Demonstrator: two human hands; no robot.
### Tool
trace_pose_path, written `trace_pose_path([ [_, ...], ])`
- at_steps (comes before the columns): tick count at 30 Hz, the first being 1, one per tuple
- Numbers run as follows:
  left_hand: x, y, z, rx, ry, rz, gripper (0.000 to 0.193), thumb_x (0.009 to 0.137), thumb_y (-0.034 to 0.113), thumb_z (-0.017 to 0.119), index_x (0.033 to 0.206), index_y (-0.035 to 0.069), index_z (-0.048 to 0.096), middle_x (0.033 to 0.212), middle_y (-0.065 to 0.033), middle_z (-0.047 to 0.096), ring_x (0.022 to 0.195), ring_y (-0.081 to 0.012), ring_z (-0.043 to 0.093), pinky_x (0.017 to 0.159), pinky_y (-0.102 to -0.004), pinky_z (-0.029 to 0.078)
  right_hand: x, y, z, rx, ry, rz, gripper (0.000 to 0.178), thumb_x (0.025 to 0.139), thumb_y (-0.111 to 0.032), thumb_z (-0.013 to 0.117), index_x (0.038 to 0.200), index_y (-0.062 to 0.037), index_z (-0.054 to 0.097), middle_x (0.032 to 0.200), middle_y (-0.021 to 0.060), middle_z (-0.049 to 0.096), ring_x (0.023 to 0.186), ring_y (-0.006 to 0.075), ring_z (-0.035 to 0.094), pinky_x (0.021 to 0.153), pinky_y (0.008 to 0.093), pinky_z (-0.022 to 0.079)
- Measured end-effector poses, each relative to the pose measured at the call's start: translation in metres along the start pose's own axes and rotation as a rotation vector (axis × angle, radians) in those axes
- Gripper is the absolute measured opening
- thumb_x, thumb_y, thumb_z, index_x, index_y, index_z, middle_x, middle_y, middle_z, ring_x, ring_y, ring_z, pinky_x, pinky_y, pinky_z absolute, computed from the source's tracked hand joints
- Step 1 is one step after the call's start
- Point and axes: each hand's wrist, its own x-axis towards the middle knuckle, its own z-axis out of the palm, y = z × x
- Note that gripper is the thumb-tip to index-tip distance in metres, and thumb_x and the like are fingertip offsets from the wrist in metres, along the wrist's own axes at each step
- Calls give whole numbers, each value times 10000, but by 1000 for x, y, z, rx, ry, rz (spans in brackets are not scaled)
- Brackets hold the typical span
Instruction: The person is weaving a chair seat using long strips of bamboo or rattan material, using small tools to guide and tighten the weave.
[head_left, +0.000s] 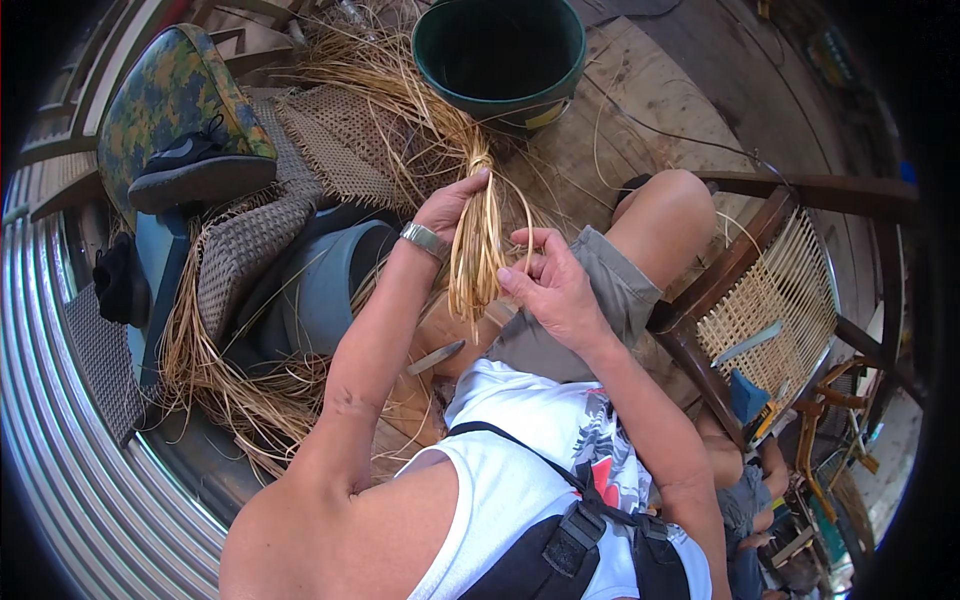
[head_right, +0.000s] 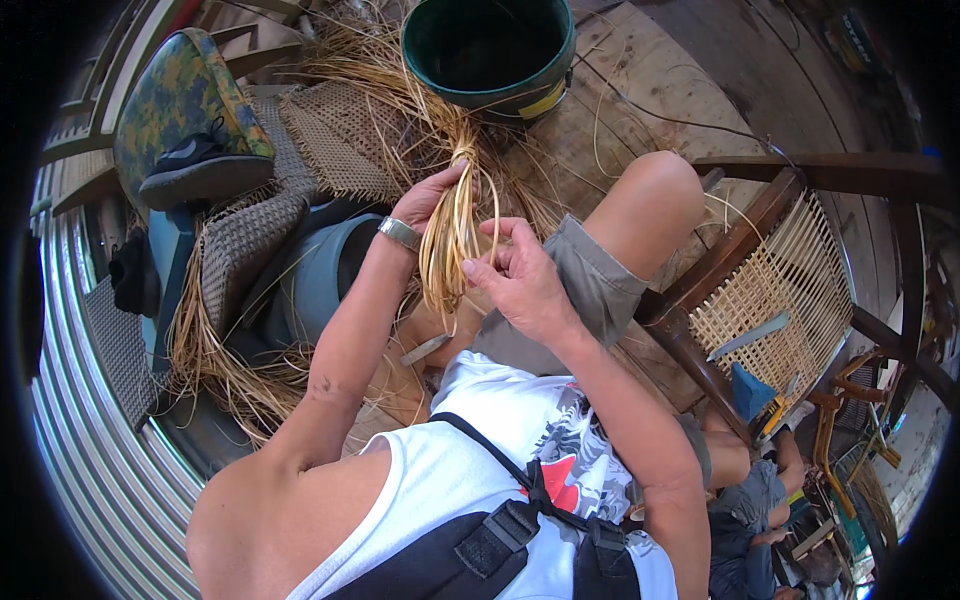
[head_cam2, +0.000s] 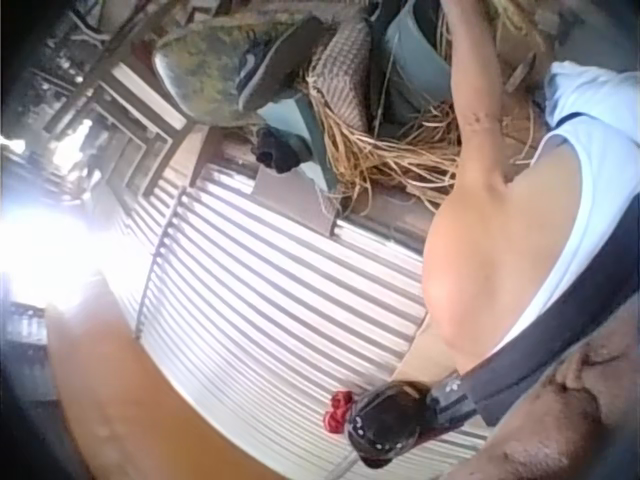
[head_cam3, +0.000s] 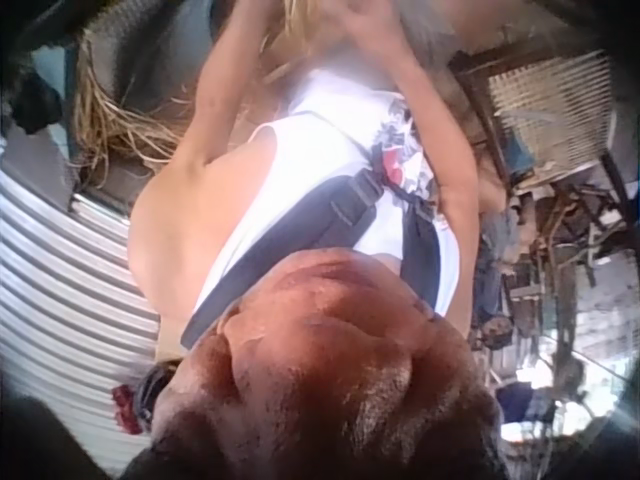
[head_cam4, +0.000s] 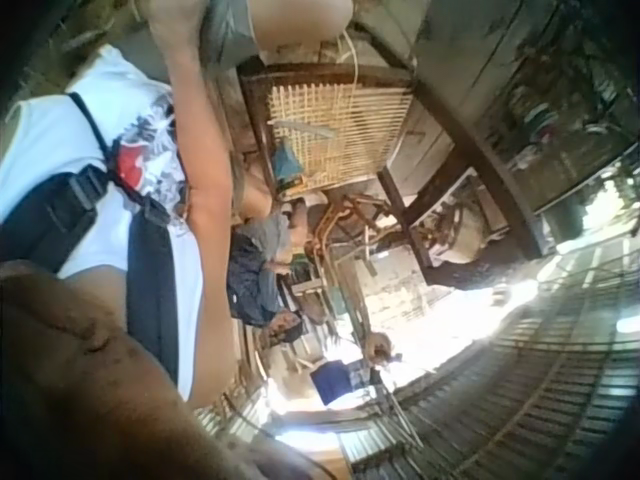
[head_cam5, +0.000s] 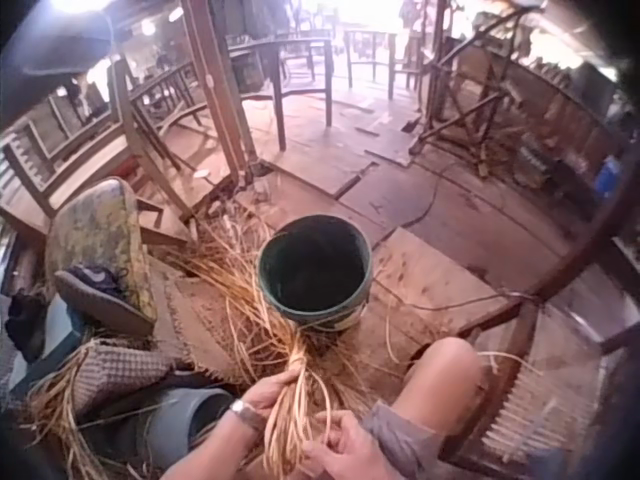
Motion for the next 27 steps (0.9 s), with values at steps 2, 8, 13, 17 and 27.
trace_pose_path([
  [2,-1,-3,8,0,71,31,178,980,210,599,1011,38,636,808,-134,715,638,-232,712,550,-355,624,-1,1,-2,-54,-16,0,379,945,-67,622,1256,13,420,817,29,613,734,53,580,617,210,441],
  [8,-12,-7,31,-22,130,24,170,962,203,629,995,37,649,797,-128,721,625,-233,710,550,-368,623,3,12,-8,-129,9,24,306,967,-82,569,1235,12,458,797,-3,573,702,40,542,624,200,432],
  [13,-10,-7,21,-11,131,44,188,953,217,646,978,30,650,801,-127,726,640,-237,718,541,-365,622,2,6,-5,-94,4,49,285,967,-80,568,1227,8,489,833,-21,560,710,25,511,633,198,434],
  [17,-6,-6,16,49,123,66,189,943,227,661,938,38,647,763,-147,715,628,-236,717,528,-347,622,0,4,-15,-67,-149,135,423,912,-82,666,1279,8,476,892,-13,565,729,34,505,652,200,448],
  [27,-11,-3,25,97,265,119,187,926,201,675,912,17,646,736,-123,708,559,-213,692,485,-328,599,-23,-8,-8,-456,258,-255,659,697,-153,900,1216,-51,507,942,26,524,674,54,461,624,203,433],
])
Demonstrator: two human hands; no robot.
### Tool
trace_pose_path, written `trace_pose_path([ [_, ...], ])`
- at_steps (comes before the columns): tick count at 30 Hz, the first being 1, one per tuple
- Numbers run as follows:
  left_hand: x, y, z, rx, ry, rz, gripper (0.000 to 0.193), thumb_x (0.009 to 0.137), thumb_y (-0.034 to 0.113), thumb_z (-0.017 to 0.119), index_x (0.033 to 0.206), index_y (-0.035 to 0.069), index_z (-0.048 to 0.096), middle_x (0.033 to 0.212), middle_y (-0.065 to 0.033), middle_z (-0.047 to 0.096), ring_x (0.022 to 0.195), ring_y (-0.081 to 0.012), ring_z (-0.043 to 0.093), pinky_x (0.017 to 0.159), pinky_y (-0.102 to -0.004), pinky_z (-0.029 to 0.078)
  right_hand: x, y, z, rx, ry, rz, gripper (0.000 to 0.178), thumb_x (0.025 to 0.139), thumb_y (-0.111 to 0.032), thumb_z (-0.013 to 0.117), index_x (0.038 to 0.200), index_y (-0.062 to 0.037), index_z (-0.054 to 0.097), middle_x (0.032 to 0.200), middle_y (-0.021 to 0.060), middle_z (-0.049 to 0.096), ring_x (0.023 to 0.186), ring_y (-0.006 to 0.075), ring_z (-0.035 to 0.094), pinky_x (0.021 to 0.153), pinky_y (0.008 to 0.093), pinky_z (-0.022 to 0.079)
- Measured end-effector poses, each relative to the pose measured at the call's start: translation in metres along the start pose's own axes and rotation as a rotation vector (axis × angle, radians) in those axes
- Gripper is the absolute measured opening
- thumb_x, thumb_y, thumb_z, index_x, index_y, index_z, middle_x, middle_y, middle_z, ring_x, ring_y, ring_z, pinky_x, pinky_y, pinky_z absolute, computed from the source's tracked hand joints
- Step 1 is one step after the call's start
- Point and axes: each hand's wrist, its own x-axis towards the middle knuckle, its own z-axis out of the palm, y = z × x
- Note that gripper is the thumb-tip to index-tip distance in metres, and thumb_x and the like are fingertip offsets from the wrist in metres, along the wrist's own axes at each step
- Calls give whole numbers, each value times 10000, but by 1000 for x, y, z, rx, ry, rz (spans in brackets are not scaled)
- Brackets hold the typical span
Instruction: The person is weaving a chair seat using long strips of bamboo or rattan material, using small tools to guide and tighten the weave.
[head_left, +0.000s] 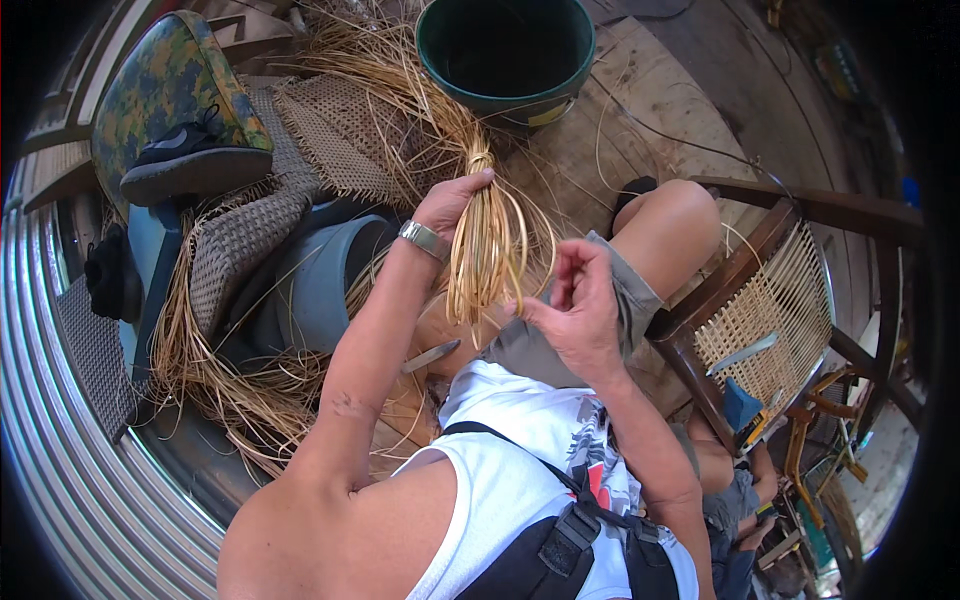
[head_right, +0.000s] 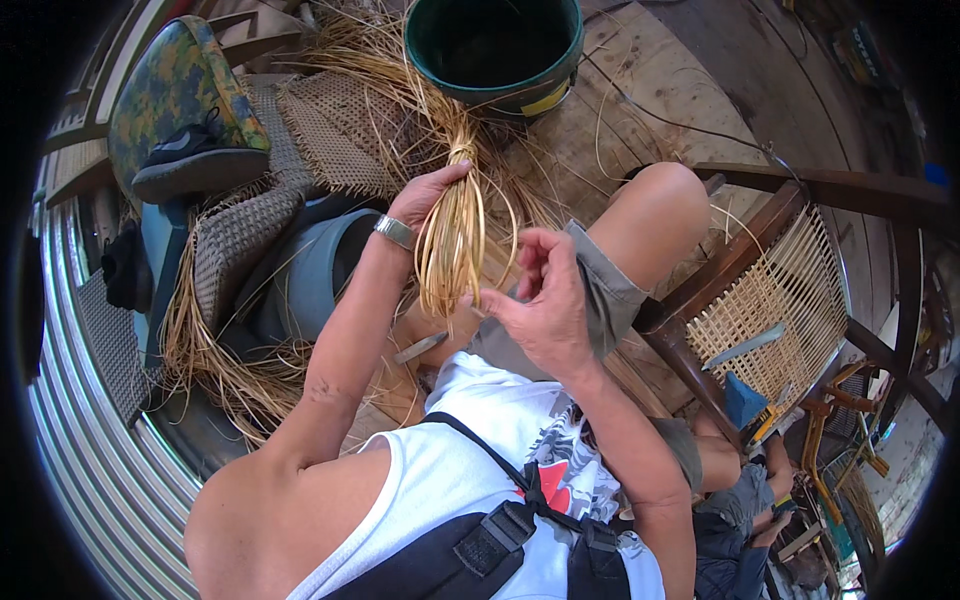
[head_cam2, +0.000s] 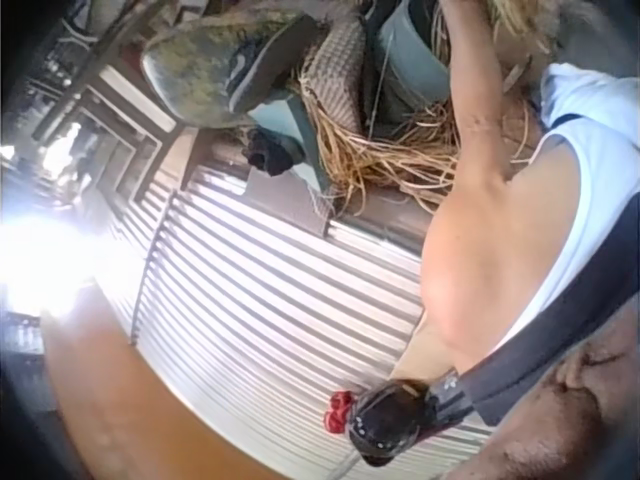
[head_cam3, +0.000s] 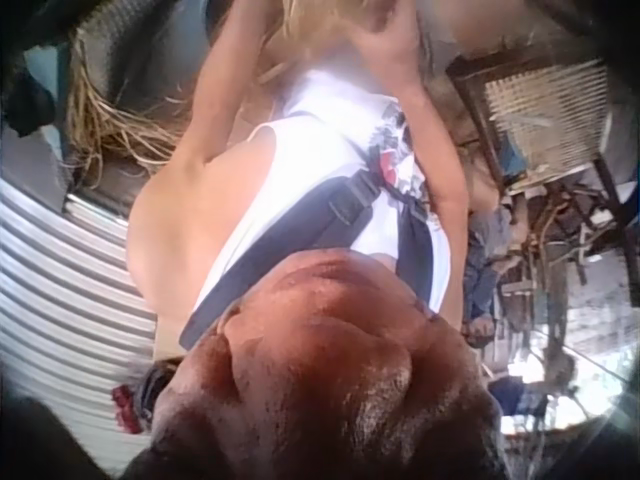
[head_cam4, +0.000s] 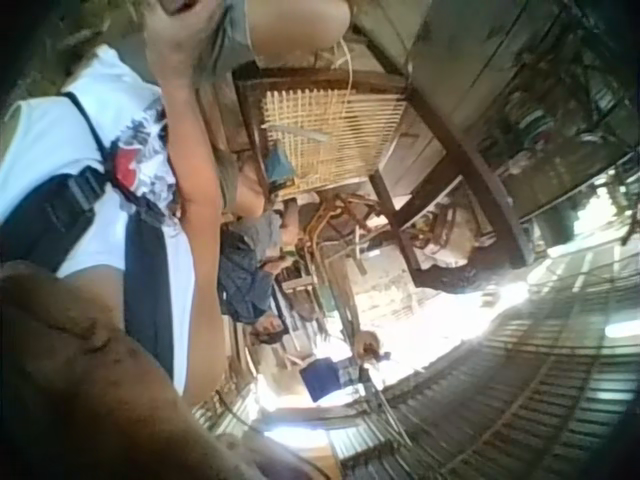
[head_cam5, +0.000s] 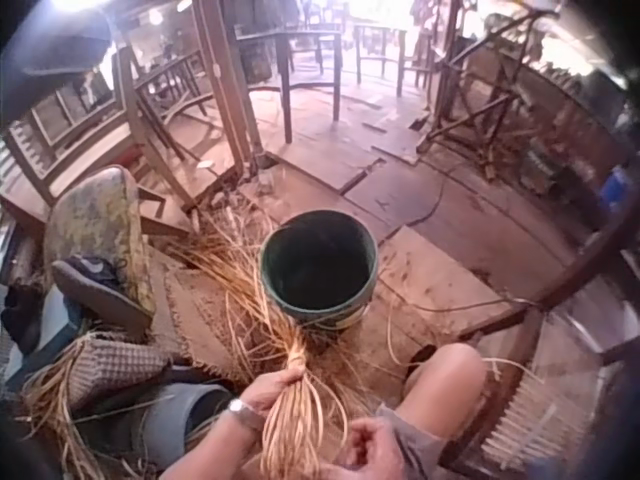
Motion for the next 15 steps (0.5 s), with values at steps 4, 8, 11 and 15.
trace_pose_path([
  [4,3,0,4,57,-21,20,207,930,198,669,906,-6,641,745,-124,710,569,-211,692,497,-331,595,-2,-1,-9,-128,-95,115,470,758,-85,852,1132,-38,571,895,-1,572,709,31,459,614,182,399],
  [8,9,-1,12,76,18,51,211,956,193,638,858,7,615,701,-91,673,540,-209,658,493,-348,564,-4,17,-4,163,-153,27,122,895,-82,727,953,-24,637,836,-1,602,660,14,454,613,175,397],
  [11,10,0,8,132,1,77,229,956,208,644,839,14,613,694,-83,668,537,-198,653,484,-338,553,0,-3,-6,335,-157,282,92,942,-106,680,900,-37,635,829,-12,586,667,16,456,613,168,384],
  [15,7,-5,12,160,-26,103,280,952,267,654,887,-5,639,770,-109,698,640,-207,696,557,-327,586,-5,-22,-13,812,-142,559,93,930,-94,696,919,-56,612,792,-41,529,680,5,429,605,152,346],
])
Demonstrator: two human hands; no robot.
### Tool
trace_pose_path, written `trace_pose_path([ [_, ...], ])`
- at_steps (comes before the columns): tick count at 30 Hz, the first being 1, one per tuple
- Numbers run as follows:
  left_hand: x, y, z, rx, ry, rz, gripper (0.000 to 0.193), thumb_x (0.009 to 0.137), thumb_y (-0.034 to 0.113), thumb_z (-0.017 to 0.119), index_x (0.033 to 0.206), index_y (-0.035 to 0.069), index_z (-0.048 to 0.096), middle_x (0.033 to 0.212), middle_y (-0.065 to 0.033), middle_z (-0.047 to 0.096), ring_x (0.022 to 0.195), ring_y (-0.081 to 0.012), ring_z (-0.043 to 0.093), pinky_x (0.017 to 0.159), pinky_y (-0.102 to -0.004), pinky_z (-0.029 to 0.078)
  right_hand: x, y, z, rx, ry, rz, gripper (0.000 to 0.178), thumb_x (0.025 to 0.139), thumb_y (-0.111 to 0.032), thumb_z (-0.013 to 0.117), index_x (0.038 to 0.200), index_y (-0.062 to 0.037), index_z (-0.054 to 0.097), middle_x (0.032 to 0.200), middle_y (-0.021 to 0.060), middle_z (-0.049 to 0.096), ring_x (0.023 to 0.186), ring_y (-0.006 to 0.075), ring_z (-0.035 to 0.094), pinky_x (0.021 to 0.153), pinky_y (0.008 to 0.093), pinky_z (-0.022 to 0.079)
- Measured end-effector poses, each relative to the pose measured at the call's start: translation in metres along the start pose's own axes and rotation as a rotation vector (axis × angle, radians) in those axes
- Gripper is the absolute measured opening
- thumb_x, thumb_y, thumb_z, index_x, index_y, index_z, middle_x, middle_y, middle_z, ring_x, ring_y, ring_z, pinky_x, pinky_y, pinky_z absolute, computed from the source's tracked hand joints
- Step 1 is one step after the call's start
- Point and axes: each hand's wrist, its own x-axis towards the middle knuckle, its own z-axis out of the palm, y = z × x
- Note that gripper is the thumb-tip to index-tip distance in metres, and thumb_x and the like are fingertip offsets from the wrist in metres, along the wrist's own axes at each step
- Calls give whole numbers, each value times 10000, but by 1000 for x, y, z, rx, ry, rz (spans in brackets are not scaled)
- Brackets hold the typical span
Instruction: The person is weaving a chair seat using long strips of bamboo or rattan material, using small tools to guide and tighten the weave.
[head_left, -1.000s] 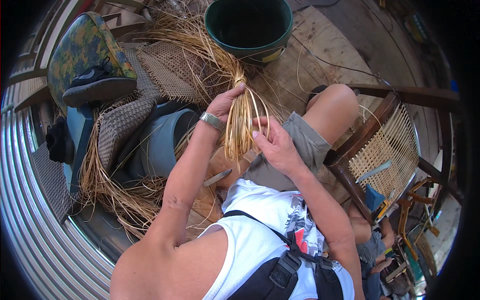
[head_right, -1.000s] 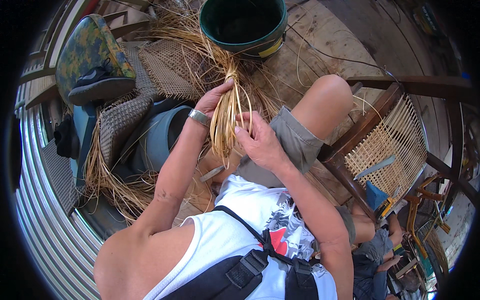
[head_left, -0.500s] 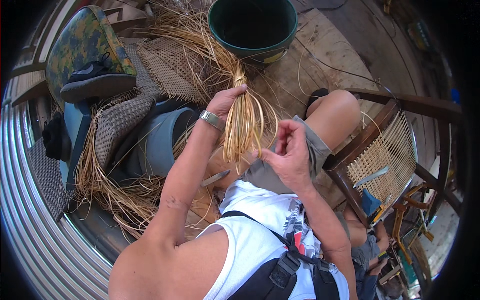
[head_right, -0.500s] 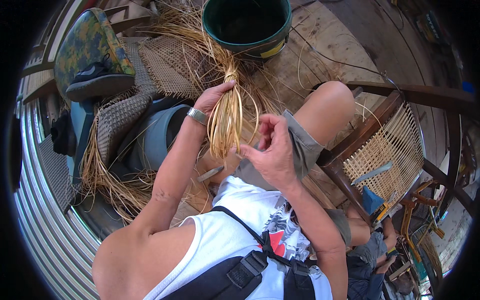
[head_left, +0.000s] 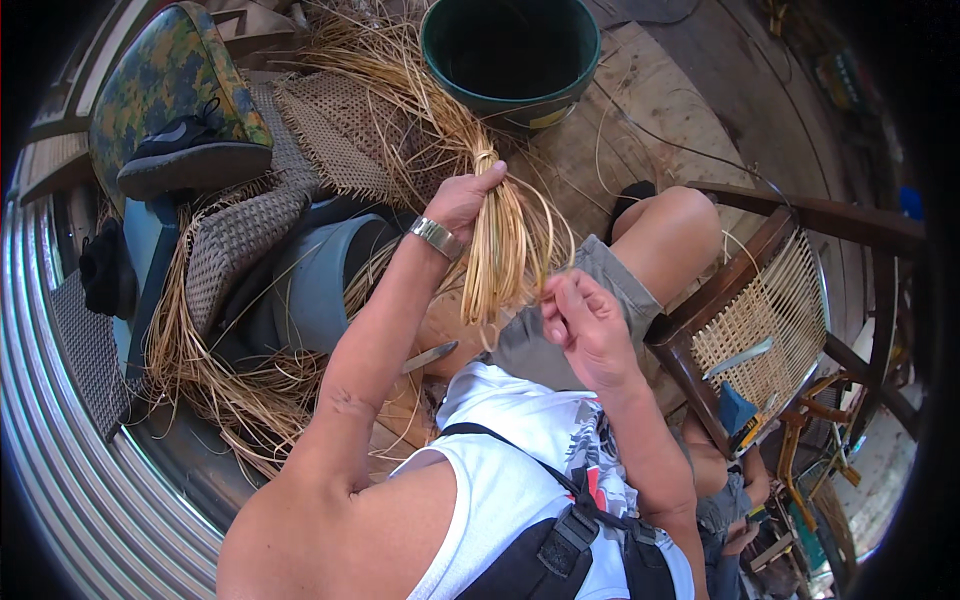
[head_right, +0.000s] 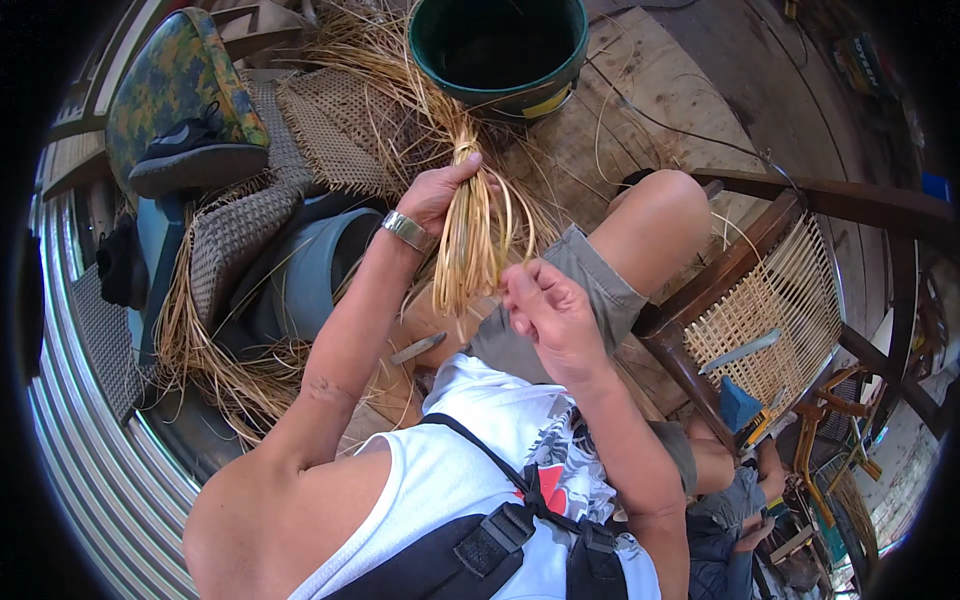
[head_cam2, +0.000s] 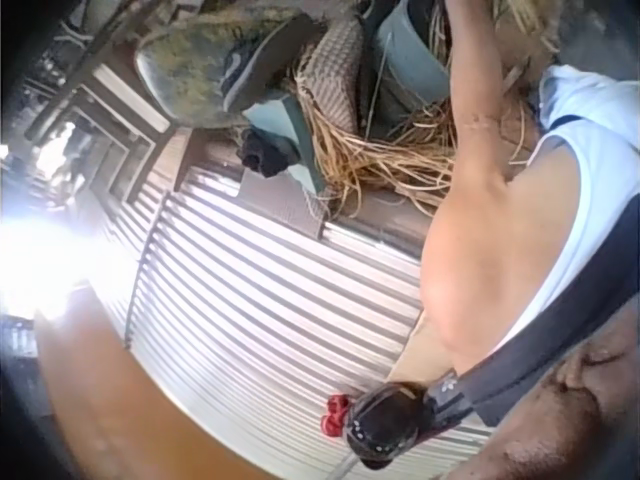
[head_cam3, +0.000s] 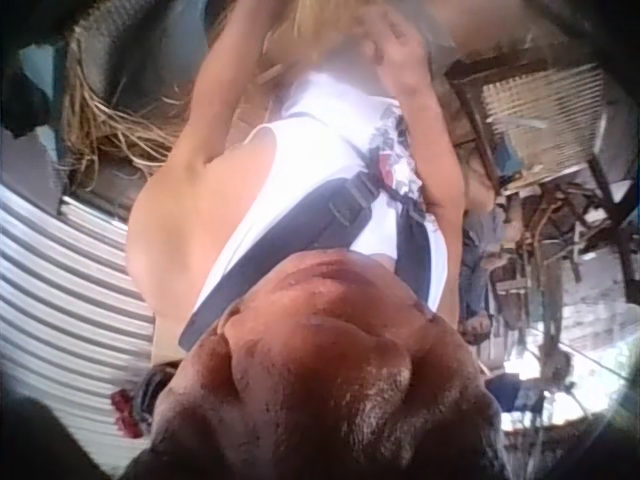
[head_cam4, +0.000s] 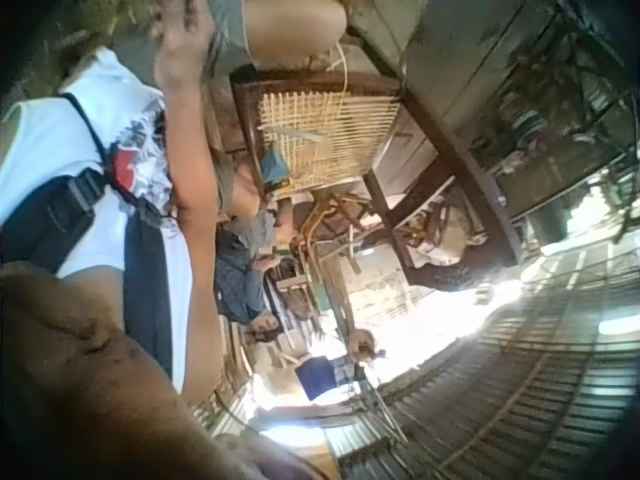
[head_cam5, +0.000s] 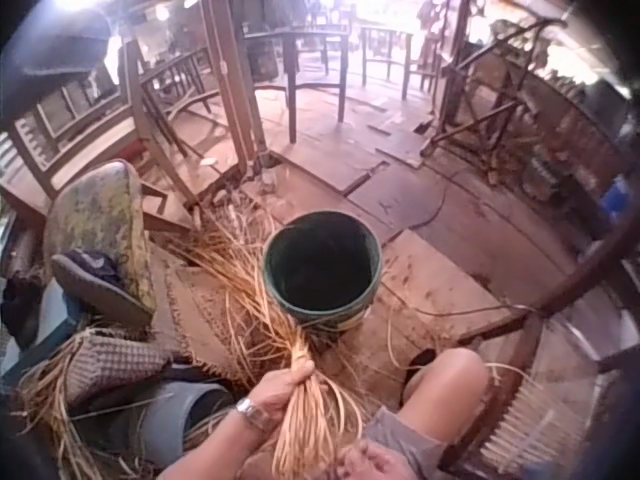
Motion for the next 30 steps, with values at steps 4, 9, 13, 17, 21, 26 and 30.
trace_pose_path([
  [4,-8,-1,7,24,-85,-13,349,948,322,653,955,-27,664,869,-139,720,766,-219,723,646,-324,610,-2,9,-4,-365,8,-317,182,893,-87,739,951,-70,568,759,-64,480,662,4,402,592,155,337],
  [9,-7,3,0,25,-101,-96,352,950,297,652,992,-53,655,888,-153,721,782,-235,726,687,-352,620,2,9,-4,-699,143,-389,356,821,-155,819,952,-66,501,741,-65,431,639,23,397,587,184,363],
  [13,-5,-1,5,-30,-46,-71,383,951,297,645,1039,-74,624,913,-174,714,808,-262,726,723,-385,629,-2,9,14,-900,247,-404,492,773,-209,855,1022,-15,478,847,10,487,613,68,427,575,221,405],
  [17,8,-7,-2,-91,-85,-68,380,966,287,623,1076,-76,594,936,-187,708,844,-274,722,731,-405,628,-23,9,24,-1069,457,-788,487,805,-159,811,1141,4,497,909,69,537,593,151,487,547,291,439],
  [21,8,-6,-8,-166,-28,-109,365,964,272,631,1036,-79,557,924,-247,685,726,-315,706,579,-400,629,-56,-14,38,-1309,182,-832,173,869,-45,690,1025,-7,626,847,134,624,653,276,608,622,359,498],
  [26,15,-13,-5,-87,-28,-60,352,971,300,617,1044,-44,599,913,-178,705,826,-287,720,708,-427,626,-27,-3,32,-1317,-138,-584,241,913,-117,633,1086,50,626,903,207,671,785,326,681,673,368,523],
  [30,12,-9,-5,-67,-38,-49,361,961,337,627,1000,-22,620,877,-161,710,766,-274,718,692,-405,621,-13,-1,21,-1140,112,-365,372,917,-143,649,1188,105,591,874,208,689,728,265,705,674,347,541],
])
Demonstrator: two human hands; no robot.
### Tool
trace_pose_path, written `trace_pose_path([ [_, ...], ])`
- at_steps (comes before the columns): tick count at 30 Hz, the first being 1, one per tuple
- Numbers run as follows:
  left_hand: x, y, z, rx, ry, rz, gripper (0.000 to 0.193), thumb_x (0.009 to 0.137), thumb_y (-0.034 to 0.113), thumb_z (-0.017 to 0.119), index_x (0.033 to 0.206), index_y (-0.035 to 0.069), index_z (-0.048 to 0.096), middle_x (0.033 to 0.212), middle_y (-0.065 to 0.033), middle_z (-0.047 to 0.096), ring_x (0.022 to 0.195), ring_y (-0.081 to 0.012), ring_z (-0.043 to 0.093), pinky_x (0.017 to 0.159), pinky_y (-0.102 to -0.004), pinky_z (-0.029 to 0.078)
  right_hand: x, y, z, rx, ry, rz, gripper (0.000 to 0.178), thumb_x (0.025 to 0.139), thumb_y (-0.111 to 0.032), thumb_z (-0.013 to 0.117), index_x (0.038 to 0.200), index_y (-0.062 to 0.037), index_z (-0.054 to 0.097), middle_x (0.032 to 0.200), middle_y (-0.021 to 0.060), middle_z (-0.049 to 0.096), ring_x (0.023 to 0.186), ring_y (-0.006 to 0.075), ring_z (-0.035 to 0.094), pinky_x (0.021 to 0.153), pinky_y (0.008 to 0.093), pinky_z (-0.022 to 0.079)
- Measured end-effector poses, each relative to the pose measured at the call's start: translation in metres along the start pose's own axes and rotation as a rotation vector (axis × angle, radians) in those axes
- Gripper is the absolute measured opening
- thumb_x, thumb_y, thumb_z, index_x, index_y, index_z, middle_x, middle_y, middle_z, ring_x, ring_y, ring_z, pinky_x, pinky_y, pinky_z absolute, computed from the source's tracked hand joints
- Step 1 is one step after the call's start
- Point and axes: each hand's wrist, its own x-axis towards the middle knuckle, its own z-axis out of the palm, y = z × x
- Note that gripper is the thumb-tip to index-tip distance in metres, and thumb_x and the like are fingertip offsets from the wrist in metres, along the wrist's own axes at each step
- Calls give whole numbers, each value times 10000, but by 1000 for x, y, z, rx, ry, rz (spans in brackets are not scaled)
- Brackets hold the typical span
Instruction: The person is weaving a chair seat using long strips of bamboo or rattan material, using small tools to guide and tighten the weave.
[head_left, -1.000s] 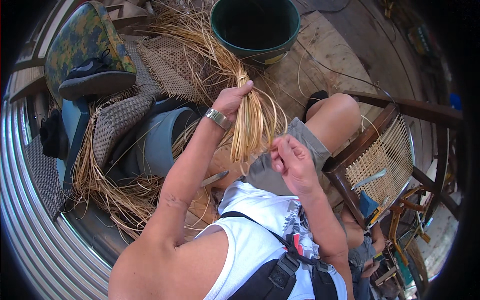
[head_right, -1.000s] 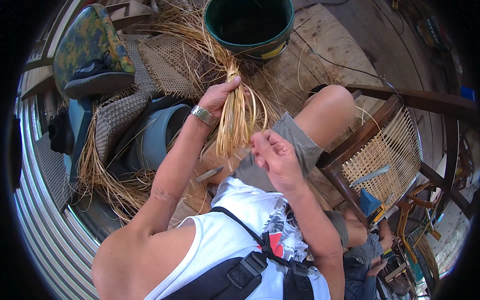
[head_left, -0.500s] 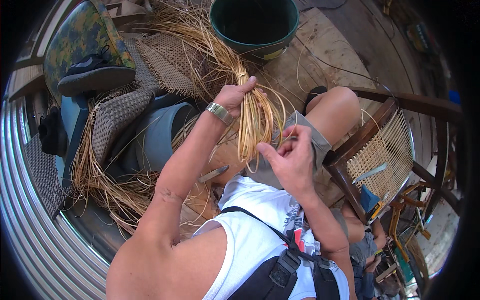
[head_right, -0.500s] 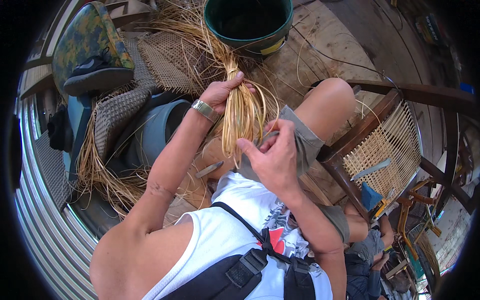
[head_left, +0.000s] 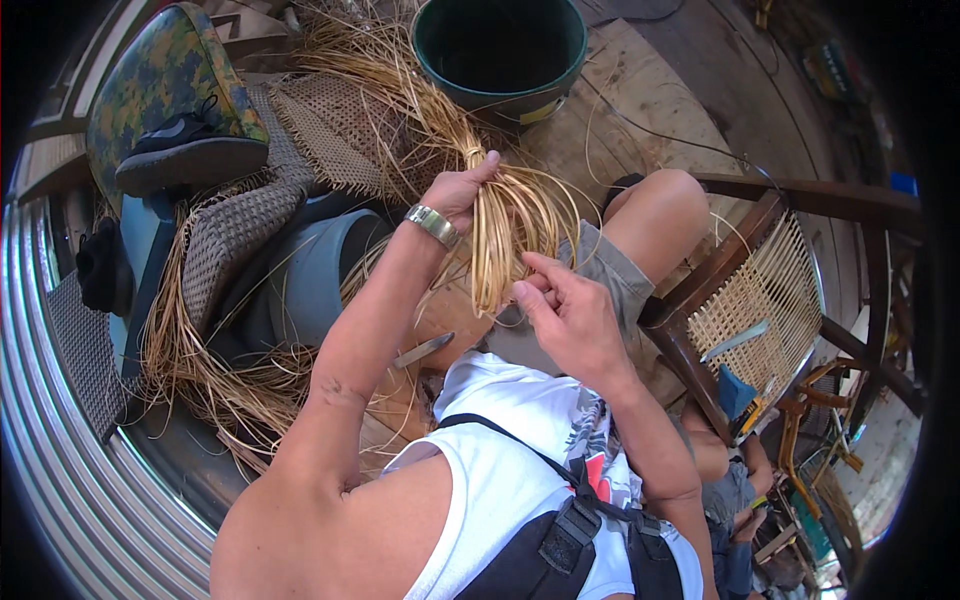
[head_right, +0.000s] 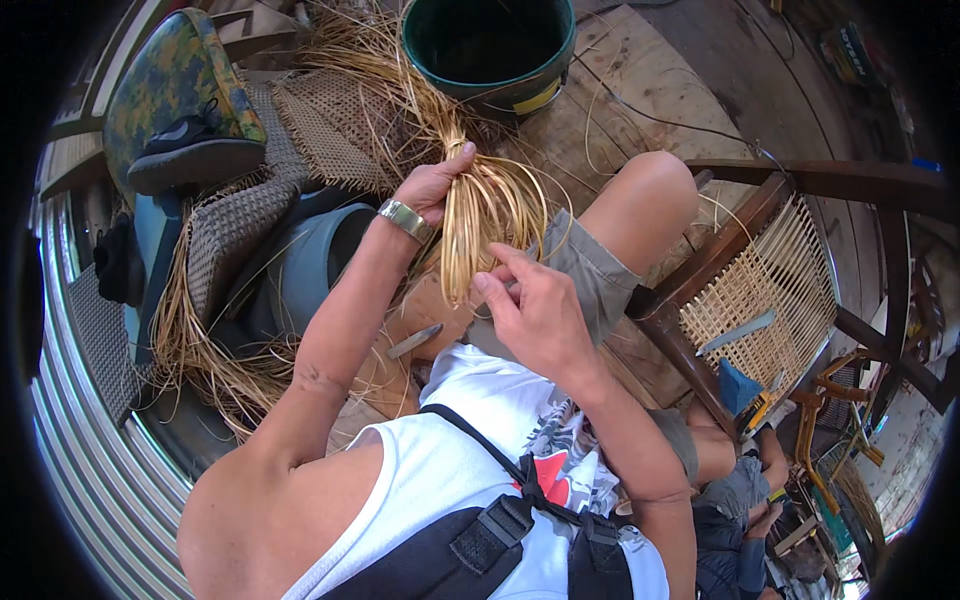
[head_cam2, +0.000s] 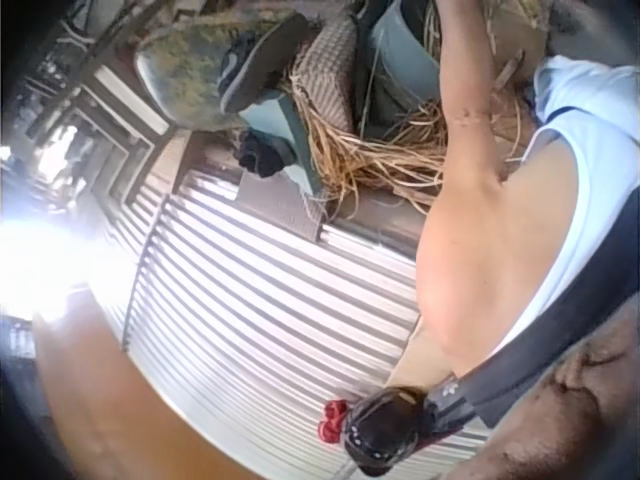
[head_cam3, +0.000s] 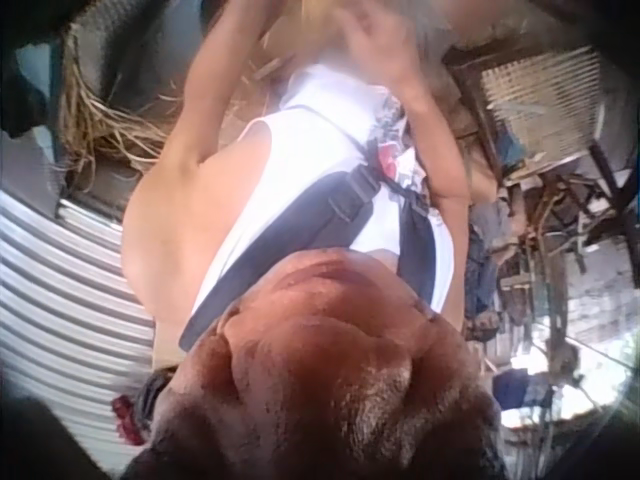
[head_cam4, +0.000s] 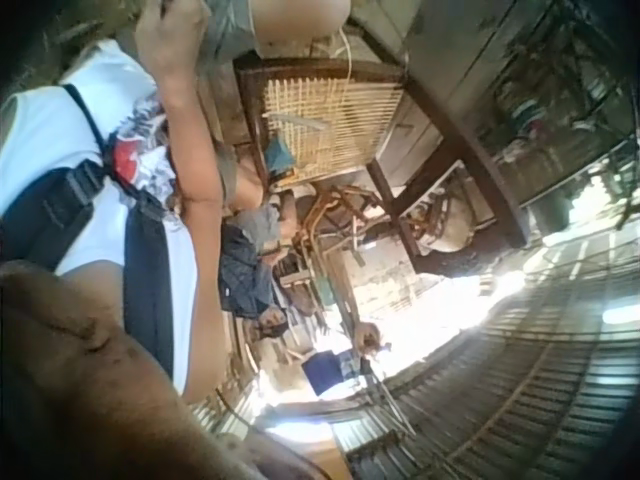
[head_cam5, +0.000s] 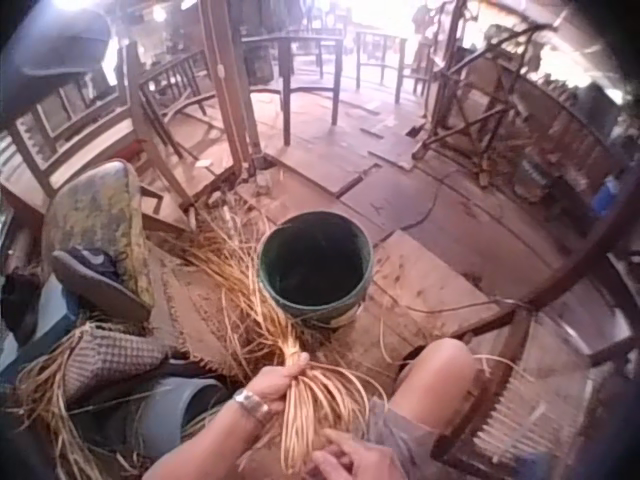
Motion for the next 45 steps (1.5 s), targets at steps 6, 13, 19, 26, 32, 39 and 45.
trace_pose_path([
  [6,-3,-3,-1,-40,-10,19,347,958,347,631,975,1,618,869,-145,711,746,-250,715,685,-396,619,5,9,16,62,62,-1,297,915,-136,650,1128,70,618,810,199,694,695,253,708,654,341,550],
  [13,-18,4,22,-61,17,67,349,958,340,633,975,-7,599,807,-129,677,679,-268,688,619,-461,618,8,20,23,-22,89,-5,172,890,-143,667,914,24,632,812,186,681,706,296,686,669,369,542],
  [19,-14,7,6,-53,-16,38,372,942,384,637,997,19,591,848,-147,683,721,-282,696,636,-524,627,12,32,24,43,52,18,146,897,-113,657,909,32,646,789,114,648,687,179,624,639,305,505],
  [26,-22,6,7,-48,-19,28,421,957,424,598,1006,6,604,801,-153,686,690,-285,701,616,-475,624,14,28,26,89,88,97,166,895,-123,631,885,43,647,742,150,655,655,225,648,646,346,515],
  [32,-21,4,5,-37,-33,7,429,965,424,585,1013,-1,617,801,-145,686,684,-280,699,622,-460,620,11,27,22,196,26,122,138,928,-114,641,898,20,635,705,-1,606,628,46,540,570,221,445],
  [39,-24,5,-11,-36,-111,-32,472,977,388,571,1118,-60,614,931,-167,708,777,-264,722,710,-396,631,12,39,23,265,-109,188,140,934,-118,639,898,17,624,724,-11,597,635,46,533,579,220,441],
  [45,-28,5,-14,-52,-93,-38,429,982,384,576,1024,-41,613,865,-162,708,730,-249,719,661,-376,624,13,23,24,207,-11,194,167,902,-129,633,884,37,640,749,107,670,674,130,628,633,306,507],
])
